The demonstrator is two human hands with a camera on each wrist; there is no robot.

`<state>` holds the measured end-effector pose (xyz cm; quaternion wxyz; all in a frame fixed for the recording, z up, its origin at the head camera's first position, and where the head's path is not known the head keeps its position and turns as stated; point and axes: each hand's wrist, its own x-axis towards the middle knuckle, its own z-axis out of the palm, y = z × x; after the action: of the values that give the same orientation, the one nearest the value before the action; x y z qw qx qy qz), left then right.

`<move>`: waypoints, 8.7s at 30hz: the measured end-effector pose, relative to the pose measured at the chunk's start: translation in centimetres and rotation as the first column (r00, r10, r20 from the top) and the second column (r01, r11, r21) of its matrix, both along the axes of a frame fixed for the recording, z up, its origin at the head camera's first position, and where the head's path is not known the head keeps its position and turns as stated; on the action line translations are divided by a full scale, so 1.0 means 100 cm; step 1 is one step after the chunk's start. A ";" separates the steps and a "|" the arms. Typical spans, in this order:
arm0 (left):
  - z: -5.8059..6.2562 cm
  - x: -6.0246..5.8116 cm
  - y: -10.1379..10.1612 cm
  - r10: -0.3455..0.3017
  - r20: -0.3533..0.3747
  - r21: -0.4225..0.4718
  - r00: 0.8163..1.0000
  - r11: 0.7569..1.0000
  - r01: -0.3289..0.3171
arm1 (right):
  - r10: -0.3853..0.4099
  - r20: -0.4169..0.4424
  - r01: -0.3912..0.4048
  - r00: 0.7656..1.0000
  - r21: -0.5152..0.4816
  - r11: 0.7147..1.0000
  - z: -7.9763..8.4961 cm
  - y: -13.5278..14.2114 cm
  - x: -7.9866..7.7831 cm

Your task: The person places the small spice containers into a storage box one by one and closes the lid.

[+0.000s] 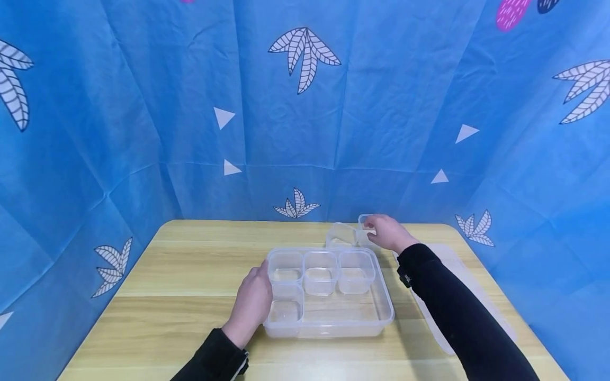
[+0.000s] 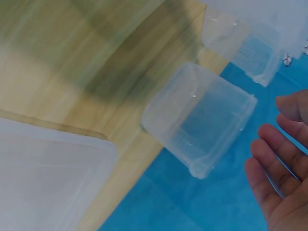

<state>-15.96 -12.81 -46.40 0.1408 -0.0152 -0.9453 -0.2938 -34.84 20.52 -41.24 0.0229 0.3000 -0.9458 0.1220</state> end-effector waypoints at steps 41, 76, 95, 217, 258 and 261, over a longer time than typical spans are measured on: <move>-0.001 -0.001 0.000 0.009 0.010 -0.024 1.000 1.000 -0.009 | 0.000 -0.121 0.009 0.993 0.070 0.998 -0.022 -0.002 0.009; 0.000 -0.001 0.001 0.012 -0.007 -0.014 1.000 1.000 -0.012 | 0.042 -0.214 -0.027 0.976 0.073 0.997 0.022 0.016 0.038; -0.003 -0.001 -0.001 -0.005 -0.070 -0.047 0.998 0.999 0.001 | 0.088 -0.301 -0.069 0.950 0.074 0.995 0.051 0.008 0.063; -0.003 -0.002 0.002 0.008 -0.058 -0.079 0.998 0.997 -0.012 | 0.463 -0.368 -0.420 0.806 0.195 0.886 0.019 -0.102 0.192; -0.003 -0.001 0.001 -0.001 -0.060 -0.059 0.998 0.998 -0.003 | 0.458 -0.203 -0.416 0.865 0.220 0.882 0.001 -0.109 0.189; -0.002 -0.001 0.002 -0.003 -0.058 -0.063 0.998 0.998 -0.001 | 0.453 -0.169 -0.415 0.875 0.217 0.883 0.002 -0.108 0.189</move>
<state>-16.06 -12.62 -46.64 0.1675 -0.0286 -0.9496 -0.2633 -15.95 9.68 -41.01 0.0704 0.5174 -0.8528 0.0079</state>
